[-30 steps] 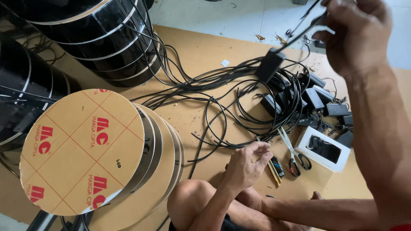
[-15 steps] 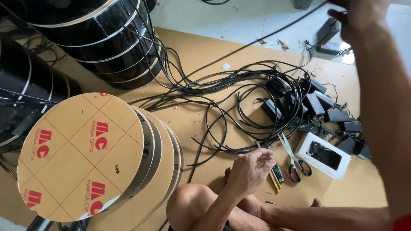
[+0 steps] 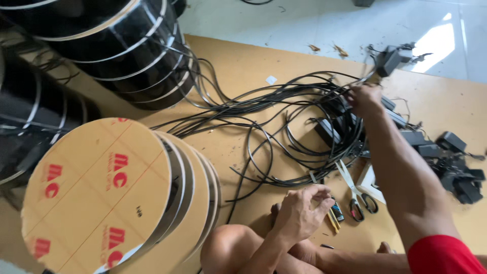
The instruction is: The person sits on the floor and uses a lighter to heat and shrink heat-shrink tubing onto the exposed wires of a power adapter. They handle multiple adapters and wires, using a lighter and scissors to prepare and finish the connections.
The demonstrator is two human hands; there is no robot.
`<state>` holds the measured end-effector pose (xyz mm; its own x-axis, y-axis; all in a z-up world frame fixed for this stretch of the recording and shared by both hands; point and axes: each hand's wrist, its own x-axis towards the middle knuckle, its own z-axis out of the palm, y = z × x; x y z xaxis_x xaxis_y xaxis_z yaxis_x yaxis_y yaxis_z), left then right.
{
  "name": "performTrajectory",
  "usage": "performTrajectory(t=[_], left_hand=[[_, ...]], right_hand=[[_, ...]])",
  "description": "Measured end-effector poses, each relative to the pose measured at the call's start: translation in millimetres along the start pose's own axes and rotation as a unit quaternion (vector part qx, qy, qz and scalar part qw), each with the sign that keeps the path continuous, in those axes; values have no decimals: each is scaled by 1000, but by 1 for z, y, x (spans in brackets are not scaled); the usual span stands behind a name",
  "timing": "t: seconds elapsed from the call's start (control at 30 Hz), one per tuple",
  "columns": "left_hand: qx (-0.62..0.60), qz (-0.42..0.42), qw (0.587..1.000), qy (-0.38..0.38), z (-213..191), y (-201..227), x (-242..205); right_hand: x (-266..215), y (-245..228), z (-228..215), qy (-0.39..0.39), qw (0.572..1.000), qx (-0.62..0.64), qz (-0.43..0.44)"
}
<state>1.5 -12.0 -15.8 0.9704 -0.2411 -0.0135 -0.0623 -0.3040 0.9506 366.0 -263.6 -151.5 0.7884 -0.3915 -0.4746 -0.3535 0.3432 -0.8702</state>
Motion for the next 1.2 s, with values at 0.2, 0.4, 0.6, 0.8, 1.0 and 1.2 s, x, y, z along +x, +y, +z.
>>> performTrajectory(t=[0.2, 0.4, 0.6, 0.8, 1.0, 1.2], left_hand=[[25, 18, 999, -13, 9, -11, 1], [53, -25, 998, -24, 13, -14, 6], [90, -21, 995, -29, 24, -36, 16], [150, -81, 981, -96, 29, -34, 17], [200, -105, 964, -141, 34, -29, 13], [249, -141, 939, -191, 41, -42, 8]], right_hand=[[-5, 13, -6, -1, 987, -119, -103], [-13, -8, -5, -23, 994, -83, -60], [-1, 1, -37, -61, 935, -328, -123], [-31, -13, -69, -98, 791, -557, -235], [-49, -11, -89, -105, 669, -715, -173], [-83, -19, -66, -95, 668, -732, -96]])
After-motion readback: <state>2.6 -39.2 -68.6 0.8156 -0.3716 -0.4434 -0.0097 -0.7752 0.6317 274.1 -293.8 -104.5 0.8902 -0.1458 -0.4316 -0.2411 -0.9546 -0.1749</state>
